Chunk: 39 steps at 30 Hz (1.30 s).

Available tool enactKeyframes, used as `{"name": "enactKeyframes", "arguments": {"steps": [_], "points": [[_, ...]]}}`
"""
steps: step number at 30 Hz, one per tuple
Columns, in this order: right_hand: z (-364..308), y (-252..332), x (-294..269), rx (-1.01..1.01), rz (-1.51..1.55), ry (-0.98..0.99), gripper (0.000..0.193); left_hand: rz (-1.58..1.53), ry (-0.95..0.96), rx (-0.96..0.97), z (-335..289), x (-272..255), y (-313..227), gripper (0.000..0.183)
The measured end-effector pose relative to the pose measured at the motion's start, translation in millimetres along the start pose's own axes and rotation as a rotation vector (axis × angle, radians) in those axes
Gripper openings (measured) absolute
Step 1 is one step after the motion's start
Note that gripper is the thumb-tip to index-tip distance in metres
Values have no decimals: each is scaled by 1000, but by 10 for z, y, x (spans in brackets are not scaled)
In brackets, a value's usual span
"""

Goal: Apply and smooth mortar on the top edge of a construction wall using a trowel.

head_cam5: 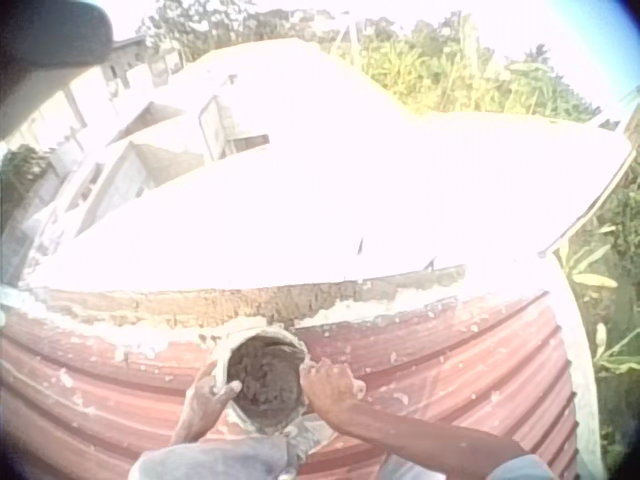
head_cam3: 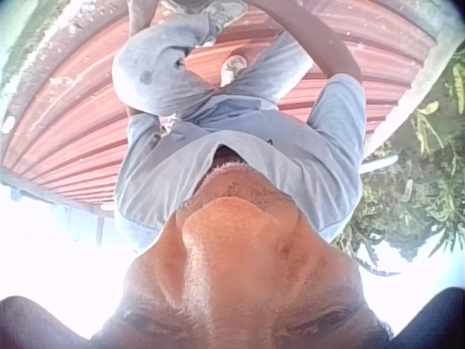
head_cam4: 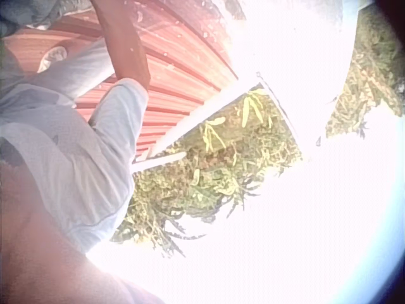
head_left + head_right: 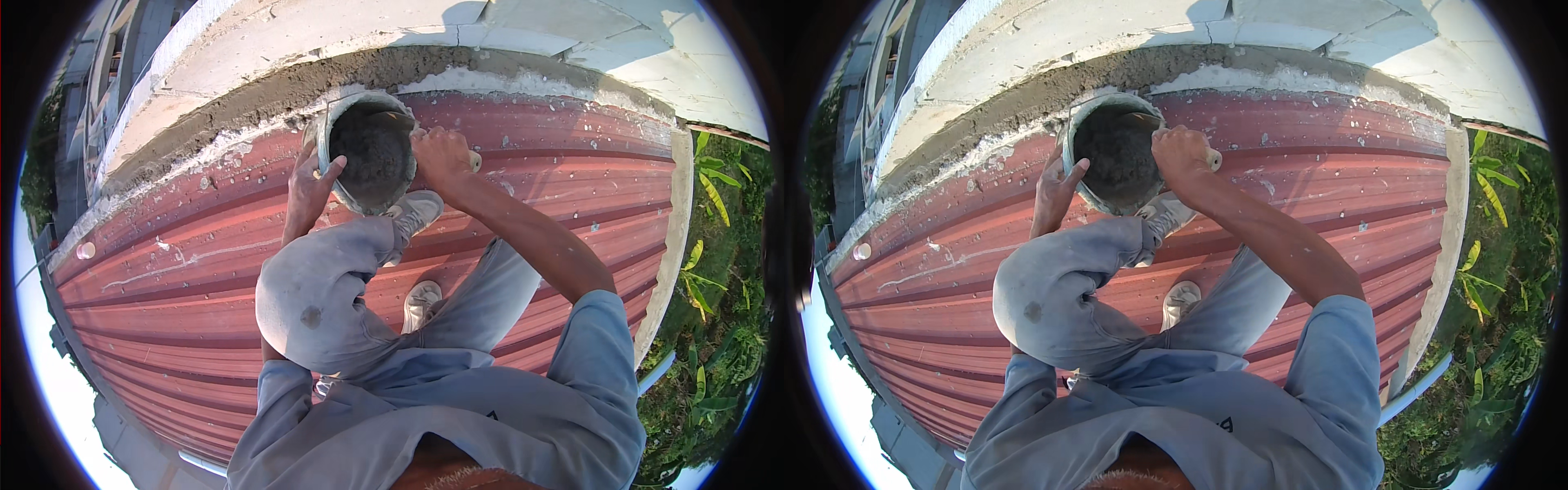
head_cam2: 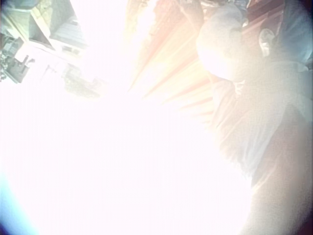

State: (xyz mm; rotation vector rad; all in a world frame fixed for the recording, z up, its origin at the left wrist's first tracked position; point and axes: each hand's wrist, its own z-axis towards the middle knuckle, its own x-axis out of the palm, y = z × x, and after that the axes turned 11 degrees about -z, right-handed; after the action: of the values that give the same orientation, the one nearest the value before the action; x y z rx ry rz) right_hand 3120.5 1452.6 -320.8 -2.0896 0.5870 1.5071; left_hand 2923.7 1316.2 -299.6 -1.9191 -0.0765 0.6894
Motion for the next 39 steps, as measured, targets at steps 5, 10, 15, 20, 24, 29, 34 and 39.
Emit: {"name": "enactKeyframes", "arguments": {"steps": [5,10,15,20,24,29,34,39], "points": [[-70,-31,488,-110,255,198,26,-133,0,-1,-30,-18,105,40],[-263,33,833,-143,498,198,42,-308,12,-116,57,-63,196,39],[-417,194,960,-107,611,224,50,-323,55,-168,82,-111,231,38],[-230,458,829,-154,694,291,54,-445,-10,-172,29,-96,270,40],[-277,544,977,-128,768,229,49,-573,-53,-229,7,-109,326,41],[-306,730,780,-187,935,93,48,-552,-81,-263,73,-344,434,43],[-230,670,619,-190,1090,180,48,-560,-104,-317,232,-325,467,49],[-311,754,325,-90,1286,243,46,-406,-91,-299,498,-542,546,50]]}}
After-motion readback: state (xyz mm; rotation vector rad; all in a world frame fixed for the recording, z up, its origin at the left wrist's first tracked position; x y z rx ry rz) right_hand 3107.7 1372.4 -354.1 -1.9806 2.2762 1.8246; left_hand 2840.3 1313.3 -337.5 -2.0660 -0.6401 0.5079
